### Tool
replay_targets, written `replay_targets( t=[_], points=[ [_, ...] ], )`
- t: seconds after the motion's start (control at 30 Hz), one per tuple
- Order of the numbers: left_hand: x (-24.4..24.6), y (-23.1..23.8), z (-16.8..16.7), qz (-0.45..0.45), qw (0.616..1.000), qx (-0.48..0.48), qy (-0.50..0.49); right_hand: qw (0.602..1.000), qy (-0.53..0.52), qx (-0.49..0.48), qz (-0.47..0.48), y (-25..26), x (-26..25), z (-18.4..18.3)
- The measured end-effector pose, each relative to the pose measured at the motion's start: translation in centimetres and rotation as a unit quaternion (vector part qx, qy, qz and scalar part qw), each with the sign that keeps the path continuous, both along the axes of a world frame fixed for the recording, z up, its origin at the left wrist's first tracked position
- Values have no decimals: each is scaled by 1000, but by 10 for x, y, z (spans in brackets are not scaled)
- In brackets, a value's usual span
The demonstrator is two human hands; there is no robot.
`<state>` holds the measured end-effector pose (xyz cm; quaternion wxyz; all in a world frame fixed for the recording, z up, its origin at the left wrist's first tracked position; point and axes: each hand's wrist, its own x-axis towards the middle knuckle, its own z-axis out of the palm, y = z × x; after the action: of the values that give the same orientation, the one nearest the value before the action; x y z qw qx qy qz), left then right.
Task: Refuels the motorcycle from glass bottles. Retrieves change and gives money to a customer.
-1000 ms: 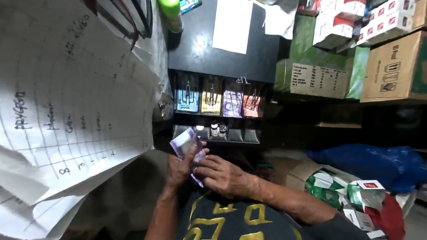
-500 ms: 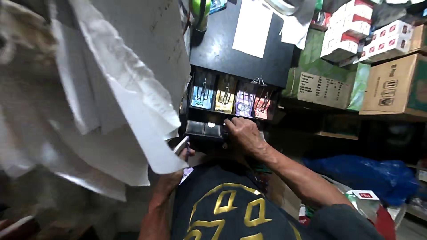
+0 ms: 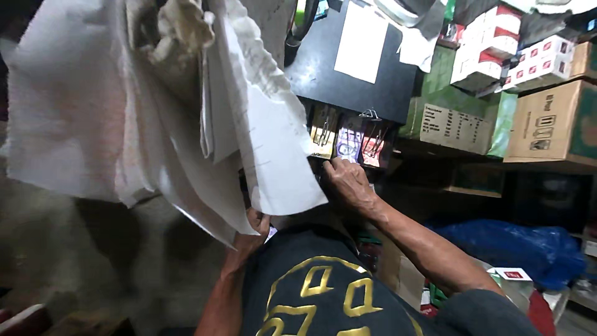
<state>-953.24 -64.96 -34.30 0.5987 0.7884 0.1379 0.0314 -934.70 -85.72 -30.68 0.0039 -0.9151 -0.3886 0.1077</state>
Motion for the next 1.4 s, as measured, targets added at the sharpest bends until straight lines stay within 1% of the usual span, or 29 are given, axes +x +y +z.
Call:
replay_targets(
  t=[0.17,0.23,0.3,0.33,0.37,0.43,0.47,0.53,0.6,0.63,0.67,0.73,0.8,0.97,1.07,1.2,1.23,1.27,1.3,1.33,1.37,1.4],
  points=[
    [5,2,0,-3,1000,6,29,1000,8,-7,3,2,3,5],
    [6,2,-1,-2,1000,7,30,999,4,42,4,1,0,17],
    [7,2,-3,-2,1000,8,30,993,-3,117,9,9,-5,36],
    [8,2,-4,-2,999,6,33,992,4,129,13,15,-8,42],
    [8,1,-5,-4,999,1,37,994,20,111,12,23,-11,46],
    [11,-1,-6,-9,999,-5,38,997,76,-7,-18,44,-12,45],
    [12,-2,-6,-12,999,-8,35,990,110,-75,-37,55,-10,47],
    [14,-3,-7,-16,999,-14,29,973,158,-158,-54,70,-7,55],
    [14,-4,-9,-17,999,-15,23,942,240,-227,-58,82,-9,91],
    [14,-4,-10,-16,1000,-14,15,929,264,-252,-55,86,-9,105],
    [15,-4,-12,-16,1000,-12,9,928,264,-259,-44,87,-9,110],
    [17,-4,-13,-19,1000,-15,7,938,242,-249,-21,83,-10,103],
    [17,-4,-12,-18,999,-24,12,939,239,-247,-16,83,-8,99],
    [18,-3,-15,-14,999,-33,19,941,239,-232,-57,83,-11,97],
    [18,-3,-14,-19,999,-28,19,939,237,-239,-63,86,-13,98],
    [18,-2,-12,-23,999,-32,22,923,272,-267,-55,92,-5,111],
    [18,-2,-12,-24,999,-34,21,929,259,-261,-47,91,-3,105],
    [19,-1,-13,-23,999,-37,19,952,206,-225,-24,83,-3,81],
    [19,-1,-14,-22,999,-38,17,983,110,-146,17,69,-2,38],
    [20,-1,-14,-22,999,-39,14,987,79,-139,34,66,3,12],
    [20,-1,-14,-23,999,-40,12,986,73,-146,42,65,7,1],
    [20,-1,-14,-24,999,-39,12,986,73,-141,47,64,8,1]
  ],
)
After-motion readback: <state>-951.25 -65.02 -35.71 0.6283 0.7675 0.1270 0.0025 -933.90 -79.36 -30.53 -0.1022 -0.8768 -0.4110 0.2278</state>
